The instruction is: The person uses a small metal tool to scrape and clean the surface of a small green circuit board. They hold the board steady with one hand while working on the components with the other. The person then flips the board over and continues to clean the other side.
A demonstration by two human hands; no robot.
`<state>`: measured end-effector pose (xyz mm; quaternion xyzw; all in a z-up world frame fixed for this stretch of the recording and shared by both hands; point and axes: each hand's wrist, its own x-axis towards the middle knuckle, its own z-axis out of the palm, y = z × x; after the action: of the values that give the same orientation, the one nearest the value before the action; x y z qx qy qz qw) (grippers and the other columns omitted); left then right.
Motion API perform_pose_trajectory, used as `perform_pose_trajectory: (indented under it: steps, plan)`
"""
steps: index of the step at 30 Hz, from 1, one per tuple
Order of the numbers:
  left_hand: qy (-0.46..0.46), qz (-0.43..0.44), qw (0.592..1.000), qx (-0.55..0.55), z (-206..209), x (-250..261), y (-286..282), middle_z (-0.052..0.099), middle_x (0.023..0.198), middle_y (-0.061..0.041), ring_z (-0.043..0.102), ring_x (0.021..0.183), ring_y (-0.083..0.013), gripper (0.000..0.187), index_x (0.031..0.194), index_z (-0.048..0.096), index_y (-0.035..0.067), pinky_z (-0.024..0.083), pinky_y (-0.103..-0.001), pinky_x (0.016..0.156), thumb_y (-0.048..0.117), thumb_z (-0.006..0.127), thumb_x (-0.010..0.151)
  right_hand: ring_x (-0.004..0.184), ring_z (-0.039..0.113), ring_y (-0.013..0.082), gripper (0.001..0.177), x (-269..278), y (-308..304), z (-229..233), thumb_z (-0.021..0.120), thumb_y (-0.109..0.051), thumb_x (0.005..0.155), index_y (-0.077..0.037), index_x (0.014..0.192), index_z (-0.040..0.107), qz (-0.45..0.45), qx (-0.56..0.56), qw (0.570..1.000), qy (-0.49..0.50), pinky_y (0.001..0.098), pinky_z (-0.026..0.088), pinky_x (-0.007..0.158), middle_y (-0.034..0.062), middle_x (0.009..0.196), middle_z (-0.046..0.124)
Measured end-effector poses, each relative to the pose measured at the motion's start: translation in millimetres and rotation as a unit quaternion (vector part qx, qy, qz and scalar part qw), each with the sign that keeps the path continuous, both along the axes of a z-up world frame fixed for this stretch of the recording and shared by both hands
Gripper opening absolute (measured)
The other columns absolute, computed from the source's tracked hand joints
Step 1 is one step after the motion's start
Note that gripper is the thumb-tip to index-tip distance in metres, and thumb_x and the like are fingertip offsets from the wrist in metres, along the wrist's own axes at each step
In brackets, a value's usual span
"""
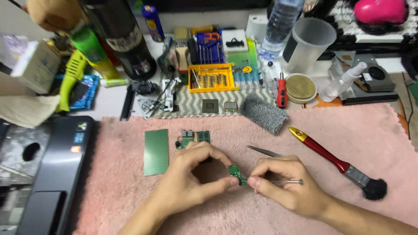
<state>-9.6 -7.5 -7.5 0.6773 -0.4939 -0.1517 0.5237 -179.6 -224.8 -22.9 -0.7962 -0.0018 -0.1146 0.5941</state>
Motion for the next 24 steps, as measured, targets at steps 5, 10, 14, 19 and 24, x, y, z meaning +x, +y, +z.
perform_pose_trajectory:
  steps: [5,10,14,19,24]
  plan:
    - [0.065,0.007,0.998,0.004,2.2,-1.1,1.7,0.088,0.105,0.001,0.081,0.098,-0.0127,0.02,0.103,0.084,0.016,0.061,-0.028,0.094,0.024,0.097,0.091,0.062,0.065,0.0094,0.013,0.9,-0.3,-8.8,0.085,-0.012,0.101,-0.004,0.091,0.09,-0.004,0.031,0.999,0.015,0.0258,0.051,0.054,0.0017,0.07,0.076]
    - [0.067,-0.011,0.996,-0.051,2.5,-2.7,0.8,0.09,0.105,-0.006,0.085,0.1,-0.0159,0.011,0.1,0.085,0.011,0.066,-0.028,0.094,0.019,0.092,0.097,0.066,0.082,0.0163,0.027,2.5,-6.7,-22.3,0.08,-0.025,0.103,-0.002,0.092,0.09,-0.018,0.058,0.996,0.067,0.0305,0.07,0.059,0.0092,0.073,0.087]
    - [0.055,-0.012,0.997,-0.058,6.3,-4.0,1.9,0.09,0.106,-0.006,0.086,0.1,-0.0167,0.01,0.102,0.086,0.01,0.067,-0.028,0.095,0.019,0.09,0.099,0.066,0.081,0.0183,0.029,3.6,-8.6,-23.4,0.078,-0.024,0.105,0.0,0.092,0.089,-0.018,0.077,0.993,0.083,0.0321,0.068,0.06,0.0112,0.073,0.087]
    - [0.062,-0.007,0.997,-0.036,9.7,-5.6,1.8,0.09,0.104,-0.004,0.084,0.096,-0.0138,0.012,0.105,0.086,0.01,0.068,-0.026,0.089,0.022,0.085,0.102,0.064,0.078,0.0178,0.03,6.1,-8.5,-18.7,0.078,-0.022,0.105,0.001,0.088,0.089,-0.039,0.077,0.993,0.086,0.0323,0.064,0.06,0.0115,0.072,0.086]
    - [0.063,-0.012,0.998,-0.028,11.3,-5.1,2.6,0.089,0.103,-0.003,0.083,0.094,-0.0123,0.013,0.107,0.086,0.011,0.067,-0.025,0.088,0.022,0.088,0.1,0.066,0.078,0.0169,0.029,6.2,-8.9,-14.2,0.079,-0.023,0.104,-0.001,0.089,0.091,-0.038,0.063,0.993,0.088,0.0312,0.064,0.062,0.0107,0.073,0.088]
